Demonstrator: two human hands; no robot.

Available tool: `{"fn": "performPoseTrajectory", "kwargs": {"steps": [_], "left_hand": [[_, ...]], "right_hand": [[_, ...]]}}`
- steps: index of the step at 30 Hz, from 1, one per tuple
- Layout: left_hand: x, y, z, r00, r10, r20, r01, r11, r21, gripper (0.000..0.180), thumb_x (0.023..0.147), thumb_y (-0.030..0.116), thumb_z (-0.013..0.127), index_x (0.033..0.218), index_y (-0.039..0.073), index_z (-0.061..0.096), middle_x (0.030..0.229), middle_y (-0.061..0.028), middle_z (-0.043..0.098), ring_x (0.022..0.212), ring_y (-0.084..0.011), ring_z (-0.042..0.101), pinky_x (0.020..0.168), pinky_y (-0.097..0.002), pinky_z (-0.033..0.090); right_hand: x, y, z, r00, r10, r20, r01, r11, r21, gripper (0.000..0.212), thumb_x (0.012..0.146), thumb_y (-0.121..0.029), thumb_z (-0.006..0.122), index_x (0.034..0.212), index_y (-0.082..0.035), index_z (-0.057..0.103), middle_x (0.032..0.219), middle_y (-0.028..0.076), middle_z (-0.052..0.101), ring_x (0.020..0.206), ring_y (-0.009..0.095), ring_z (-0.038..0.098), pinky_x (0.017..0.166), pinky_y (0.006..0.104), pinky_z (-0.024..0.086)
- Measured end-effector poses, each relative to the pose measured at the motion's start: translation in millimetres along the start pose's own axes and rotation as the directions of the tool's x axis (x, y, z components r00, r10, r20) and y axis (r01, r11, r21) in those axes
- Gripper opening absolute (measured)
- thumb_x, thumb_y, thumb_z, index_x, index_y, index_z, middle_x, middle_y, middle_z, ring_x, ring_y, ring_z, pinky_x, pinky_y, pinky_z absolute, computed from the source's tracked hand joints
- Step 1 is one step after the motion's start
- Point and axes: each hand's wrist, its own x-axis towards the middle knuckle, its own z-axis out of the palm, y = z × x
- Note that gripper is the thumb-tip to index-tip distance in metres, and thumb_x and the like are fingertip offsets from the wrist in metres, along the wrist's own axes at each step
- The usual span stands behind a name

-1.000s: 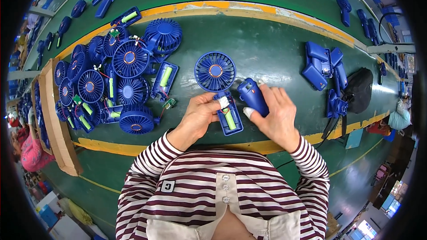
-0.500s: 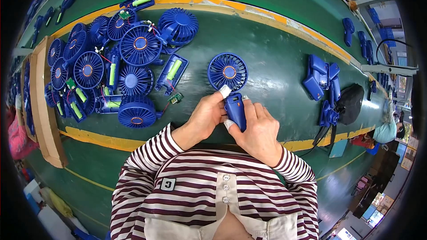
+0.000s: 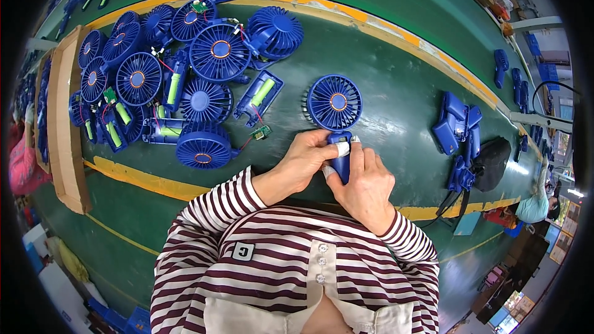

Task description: The person assembles handheld fans by hand, inserting batteries into the fan bodies and then closing their battery covers.

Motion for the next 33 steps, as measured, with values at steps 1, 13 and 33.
{"fn": "performPoseTrajectory", "kwargs": {"steps": [1, 13, 33], "left_hand": [[1, -1, -1, 1.000, 0.007, -0.003, -0.007, 1.000, -0.010, 0.021, 0.086, 0.008, 0.054, 0.104, -0.001, 0.056, 0.093, -0.0046, 0.059, 0.079, -0.0108, 0.057, 0.066, -0.0239, 0.046], [5, 3, 5, 0.996, -0.025, -0.089, 0.016, 0.995, -0.097, 0.022, 0.085, 0.012, 0.057, 0.102, -0.002, 0.058, 0.092, -0.0078, 0.061, 0.077, -0.0137, 0.060, 0.064, -0.0237, 0.050], [-1, 5, 4, 0.973, 0.217, 0.084, -0.214, 0.976, -0.040, 0.026, 0.081, 0.004, 0.058, 0.106, -0.003, 0.058, 0.099, -0.0094, 0.063, 0.087, -0.0134, 0.060, 0.078, -0.0266, 0.048]], "right_hand": [[1, 0, 0, 1.000, -0.008, 0.001, 0.008, 1.000, -0.007, 0.055, 0.063, -0.026, 0.070, 0.101, 0.009, 0.054, 0.073, 0.011, 0.051, 0.060, 0.023, 0.055, 0.048, 0.0313, 0.046], [0, 7, 0, 0.997, -0.018, -0.078, 0.025, 0.995, 0.096, 0.052, 0.062, -0.026, 0.073, 0.098, 0.007, 0.055, 0.075, 0.011, 0.051, 0.060, 0.023, 0.055, 0.049, 0.0319, 0.046], [-3, 30, 20, 0.806, 0.177, 0.565, -0.592, 0.230, 0.772, 0.026, 0.080, -0.007, 0.062, 0.102, 0.004, 0.053, 0.085, 0.006, 0.060, 0.072, 0.012, 0.059, 0.066, 0.0249, 0.050]]}}
